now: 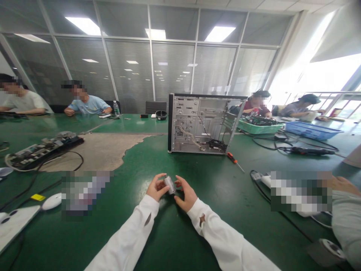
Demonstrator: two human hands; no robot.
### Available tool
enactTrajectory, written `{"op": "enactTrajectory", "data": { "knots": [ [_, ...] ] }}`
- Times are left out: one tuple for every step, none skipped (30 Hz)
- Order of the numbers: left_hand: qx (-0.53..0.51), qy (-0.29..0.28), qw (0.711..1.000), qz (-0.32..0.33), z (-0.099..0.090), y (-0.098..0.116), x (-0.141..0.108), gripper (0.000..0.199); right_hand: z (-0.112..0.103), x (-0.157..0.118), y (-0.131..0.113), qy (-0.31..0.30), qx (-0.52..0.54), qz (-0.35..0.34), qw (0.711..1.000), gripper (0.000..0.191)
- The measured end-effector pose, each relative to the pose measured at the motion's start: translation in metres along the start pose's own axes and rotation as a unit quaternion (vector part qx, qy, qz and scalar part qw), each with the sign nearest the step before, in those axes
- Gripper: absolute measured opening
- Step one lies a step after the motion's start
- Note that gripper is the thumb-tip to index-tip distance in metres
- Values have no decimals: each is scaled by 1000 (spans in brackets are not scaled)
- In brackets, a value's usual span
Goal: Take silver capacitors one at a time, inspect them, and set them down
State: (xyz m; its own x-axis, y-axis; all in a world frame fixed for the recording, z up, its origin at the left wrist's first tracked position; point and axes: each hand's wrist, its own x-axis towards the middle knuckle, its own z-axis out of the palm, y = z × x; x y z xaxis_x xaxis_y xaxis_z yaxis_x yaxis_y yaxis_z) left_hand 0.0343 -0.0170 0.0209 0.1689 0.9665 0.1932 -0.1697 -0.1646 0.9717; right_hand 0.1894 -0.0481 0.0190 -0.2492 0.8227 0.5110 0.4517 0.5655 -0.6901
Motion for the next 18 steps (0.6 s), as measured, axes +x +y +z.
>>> {"op": "enactTrajectory", "data": {
  "knots": [
    [-24, 3, 1000, -11, 1, 1, 0, 54, 0, 0, -1, 3, 8, -7, 1000, 72],
    [-49, 7, 998, -24, 2, 3, -1, 55, 0, 0, -2, 7, 16, -14, 1000, 71],
    [-75, 9, 996, -40, 4, 5, -3, 56, 0, 0, -2, 11, 23, -20, 999, 71],
    [-102, 10, 993, -57, 5, 7, -4, 57, 0, 0, -4, 15, 30, -24, 999, 70],
    [-129, 7, 989, -77, 7, 10, -6, 56, -1, 0, -5, 19, 36, -28, 999, 69],
    [-152, 4, 984, -96, 8, 11, -7, 55, -1, 0, -6, 25, 40, -31, 998, 68],
    [-170, 2, 979, -113, 9, 13, -8, 54, -2, 1, -7, 30, 42, -34, 998, 66],
    [-183, 1, 975, -127, 9, 14, -9, 53, -2, 1, -9, 36, 43, -37, 998, 65],
    [-191, 3, 972, -138, 9, 14, -9, 51, -3, 1, -10, 41, 43, -41, 997, 63],
    [-197, 7, 969, -148, 9, 14, -9, 49, -4, 1, -11, 45, 42, -46, 997, 62],
    [-203, 15, 966, -158, 9, 14, -9, 47, -5, 1, -13, 46, 39, -52, 997, 61],
    [-210, 23, 963, -168, 8, 13, -8, 45, -5, 1, -14, 45, 34, -59, 997, 61],
    [-218, 33, 959, -180, 8, 13, -7, 42, -6, 1, -15, 42, 27, -66, 997, 61],
    [-225, 44, 954, -192, 7, 12, -7, 38, -7, 1, -17, 39, 16, -73, 996, 60],
    [-230, 53, 950, -203, 7, 12, -6, 35, -7, 1, -18, 35, 4, -80, 996, 58],
    [-234, 60, 947, -212, 7, 12, -6, 32, -8, 1, -18, 33, -10, -89, 995, 56],
    [-236, 62, 944, -221, 7, 12, -6, 29, -8, 1, -19, 34, -24, -99, 994, 54],
    [-235, 61, 943, -227, 7, 13, -6, 27, -9, 0, -19, 37, -36, -111, 992, 52]
  ]
}}
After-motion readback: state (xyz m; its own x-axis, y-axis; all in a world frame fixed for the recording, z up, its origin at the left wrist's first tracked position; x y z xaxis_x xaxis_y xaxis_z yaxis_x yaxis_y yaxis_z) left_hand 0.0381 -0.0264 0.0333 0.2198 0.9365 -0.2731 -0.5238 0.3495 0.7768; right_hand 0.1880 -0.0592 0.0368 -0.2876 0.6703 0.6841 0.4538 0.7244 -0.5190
